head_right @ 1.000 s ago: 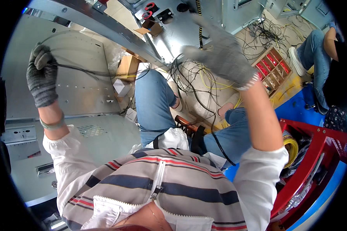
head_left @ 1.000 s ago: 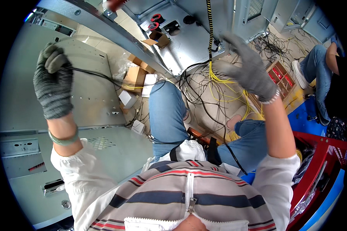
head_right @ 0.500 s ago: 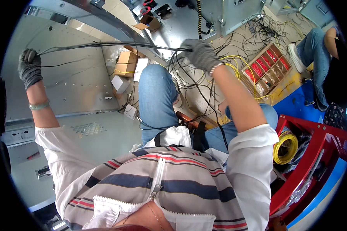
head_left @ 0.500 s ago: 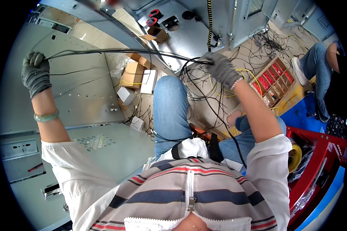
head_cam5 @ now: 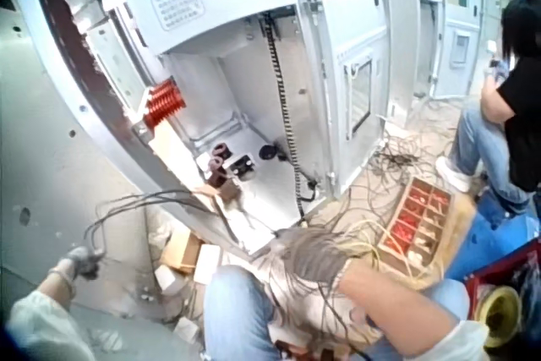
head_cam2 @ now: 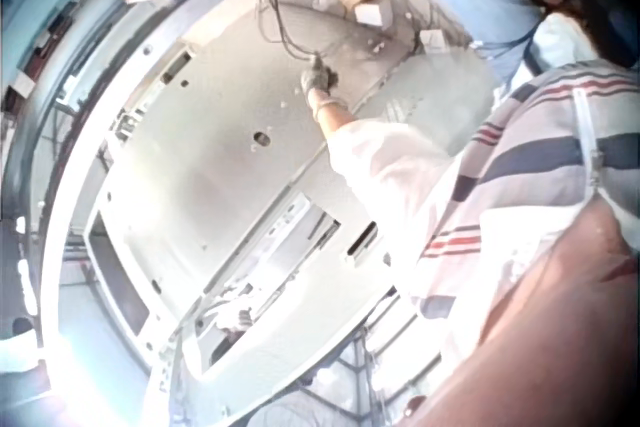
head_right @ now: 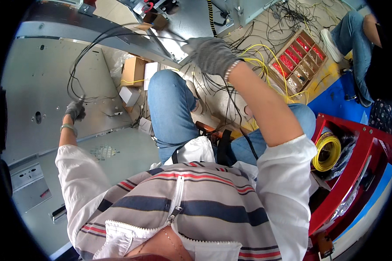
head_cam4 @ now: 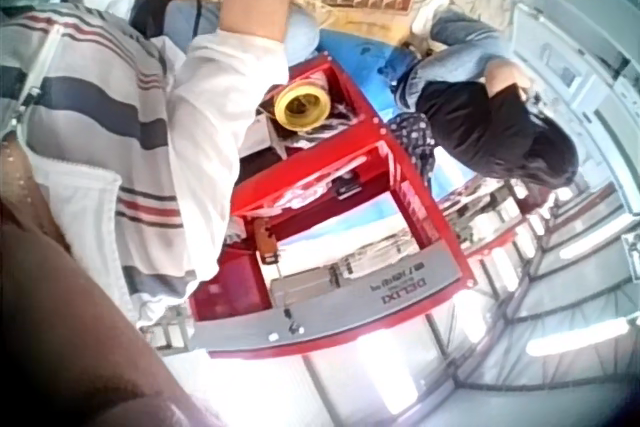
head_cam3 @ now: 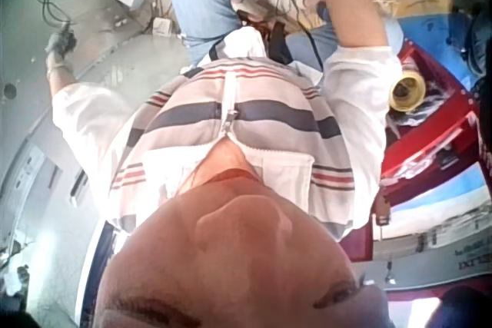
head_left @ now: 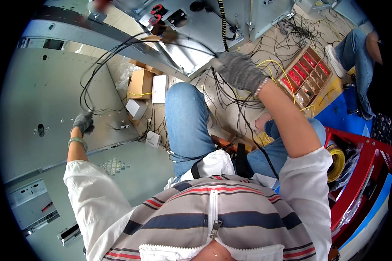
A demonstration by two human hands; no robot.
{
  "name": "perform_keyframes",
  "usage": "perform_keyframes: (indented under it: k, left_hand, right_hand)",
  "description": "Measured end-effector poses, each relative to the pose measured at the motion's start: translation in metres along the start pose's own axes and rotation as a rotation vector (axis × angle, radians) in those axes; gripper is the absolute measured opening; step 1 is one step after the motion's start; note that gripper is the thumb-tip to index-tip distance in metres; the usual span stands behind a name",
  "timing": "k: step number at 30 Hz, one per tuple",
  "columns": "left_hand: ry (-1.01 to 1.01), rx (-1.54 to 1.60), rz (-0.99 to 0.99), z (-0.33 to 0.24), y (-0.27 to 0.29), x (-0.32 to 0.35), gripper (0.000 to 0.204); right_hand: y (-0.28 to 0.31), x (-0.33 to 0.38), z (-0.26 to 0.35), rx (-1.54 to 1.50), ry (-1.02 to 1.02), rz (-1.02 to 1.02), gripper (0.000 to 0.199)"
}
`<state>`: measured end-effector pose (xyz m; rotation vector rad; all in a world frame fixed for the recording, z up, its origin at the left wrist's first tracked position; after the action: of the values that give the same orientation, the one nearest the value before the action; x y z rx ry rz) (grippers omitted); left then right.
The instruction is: The person sits on the floor and organizes a bundle of black and yellow wires. They use a handheld tool to strip or cut wire ends, then separate and align the wires by hand.
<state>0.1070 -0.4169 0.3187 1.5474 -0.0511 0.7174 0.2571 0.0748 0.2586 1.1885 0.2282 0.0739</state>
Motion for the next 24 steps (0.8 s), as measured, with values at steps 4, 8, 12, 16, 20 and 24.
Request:
perform_keyframes:
  k: [4, 8, 12, 16, 20, 24]
  left_hand:
    - [-0.98, -0.031, -0.478, -0.113, 0.014, 0.1, 0.032]
    - [-1.485, -0.051, -0.558, -0.232, -0.008, 0.232, 0.023]
    - [-1.665, -0.062, -0.196, -0.273, -0.046, 0.251, 0.018]
    - [-1.158, -0.432, 0.148, -0.292, -0.15, 0.184, 0.038]
    - [-1.02, -0.497, 0.374, -0.304, -0.242, 0.136, 0.06]
    - [-0.979, -0.71, 0.55, -0.293, -0.278, 0.142, 0.061]
  right_hand:
    - [-0.037, -0.033, 0.065, -0.216, 0.036, 0.375, 0.021]
    - [-0.034, -0.015, 0.109, -0.013, 0.128, 0.337, 0.026]
    - [-0.053, -0.001, 0.135, -0.003, 0.151, 0.305, 0.022]
    - [-0.062, 0.01, 0.175, -0.012, 0.23, 0.283, 0.02]
    - [-0.043, 0.026, 0.166, -0.079, 0.156, 0.239, 0.019]
    - [-0.056, 0.038, 0.152, -0.121, 0.14, 0.238, 0.018]
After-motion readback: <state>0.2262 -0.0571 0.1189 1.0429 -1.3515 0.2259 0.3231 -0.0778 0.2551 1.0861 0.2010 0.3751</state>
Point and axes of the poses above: each hand's wrist, its own x-axis away from the middle knuckle, its own y-axis out of the back of the hand, z = x × y, the point moved 6 cm from there along -x, towards the middle knuckle, and after that the axes turned 5 degrees about -y, right-handed, at the moved point
